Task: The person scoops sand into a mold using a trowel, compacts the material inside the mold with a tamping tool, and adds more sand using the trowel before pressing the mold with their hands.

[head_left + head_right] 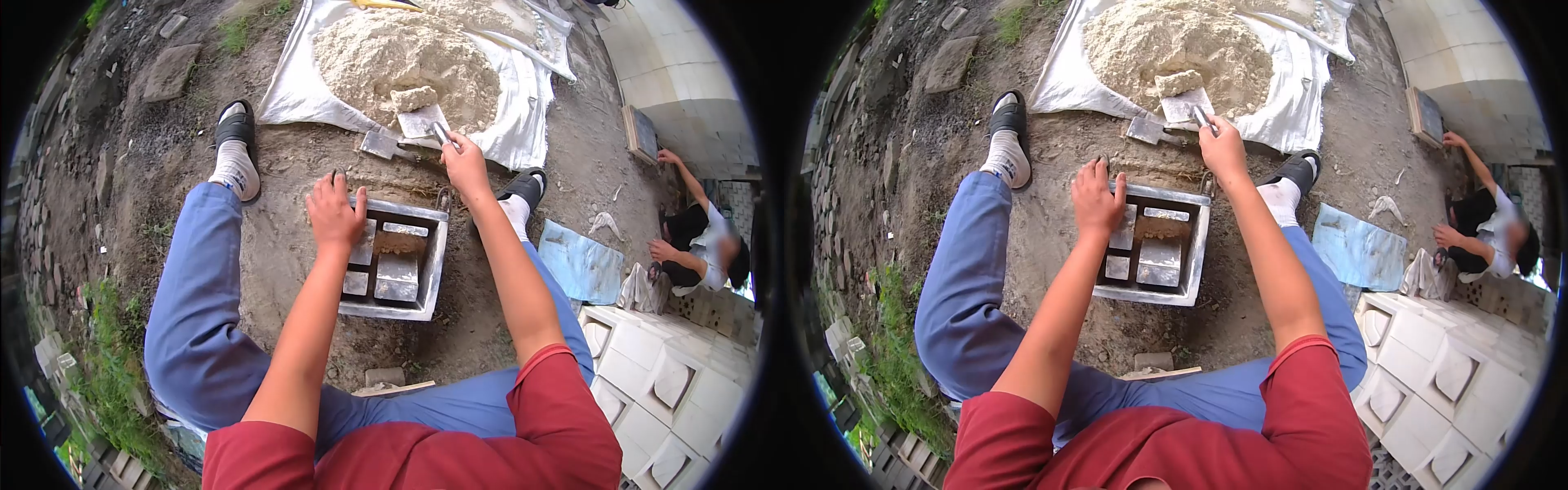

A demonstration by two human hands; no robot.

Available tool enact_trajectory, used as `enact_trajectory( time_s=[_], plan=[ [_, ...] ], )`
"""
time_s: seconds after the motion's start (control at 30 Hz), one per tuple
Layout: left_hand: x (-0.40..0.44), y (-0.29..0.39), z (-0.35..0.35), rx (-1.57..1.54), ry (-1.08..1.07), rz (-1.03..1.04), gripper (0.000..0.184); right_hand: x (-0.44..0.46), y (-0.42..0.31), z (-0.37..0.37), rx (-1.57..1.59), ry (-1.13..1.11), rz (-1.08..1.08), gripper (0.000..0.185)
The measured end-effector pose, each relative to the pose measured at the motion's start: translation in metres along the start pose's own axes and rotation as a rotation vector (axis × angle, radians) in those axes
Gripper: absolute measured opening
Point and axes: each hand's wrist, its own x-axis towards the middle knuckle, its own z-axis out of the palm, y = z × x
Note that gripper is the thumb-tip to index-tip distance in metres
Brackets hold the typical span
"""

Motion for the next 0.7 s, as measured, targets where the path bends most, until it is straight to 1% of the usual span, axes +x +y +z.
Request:
enact_trajectory(
  time_s=[0.13,0.2,0.23,0.27,0.33,0.37,0.53,0.6,0.7],
  plan=[
    [0.000,0.000,0.000,-0.009,-0.011,0.000,0.049,-0.015,0.006,-0.019,-0.021,0.012,-0.065,0.039],
    [0.000,-0.001,0.000,-0.010,0.001,0.008,0.049,-0.029,0.005,-0.033,0.014,-0.041,-0.075,0.039],
    [0.000,-0.001,0.000,-0.014,-0.004,0.008,0.049,-0.042,-0.003,-0.038,0.074,-0.045,-0.009,0.038],
    [-0.001,-0.001,0.000,-0.022,0.005,0.011,0.049,-0.050,-0.001,-0.045,0.069,-0.042,-0.005,0.038],
    [0.000,-0.002,0.002,-0.034,0.012,0.015,0.049,-0.067,-0.005,-0.060,0.083,-0.083,-0.068,0.042],
    [0.000,-0.002,0.003,-0.047,0.003,0.006,0.050,-0.081,-0.013,-0.071,0.053,-0.082,-0.030,0.041],
    [-0.001,-0.004,0.003,-0.064,-0.003,-0.001,0.051,-0.138,-0.035,-0.124,0.043,-0.160,-0.032,0.039],
    [-0.003,-0.004,0.004,-0.061,-0.013,-0.006,0.052,-0.158,-0.039,-0.146,-0.093,-0.196,-0.001,0.040],
    [-0.004,-0.003,0.001,-0.071,-0.008,-0.024,0.052,-0.186,-0.037,-0.174,-0.139,-0.243,0.005,0.040]
  ],
)
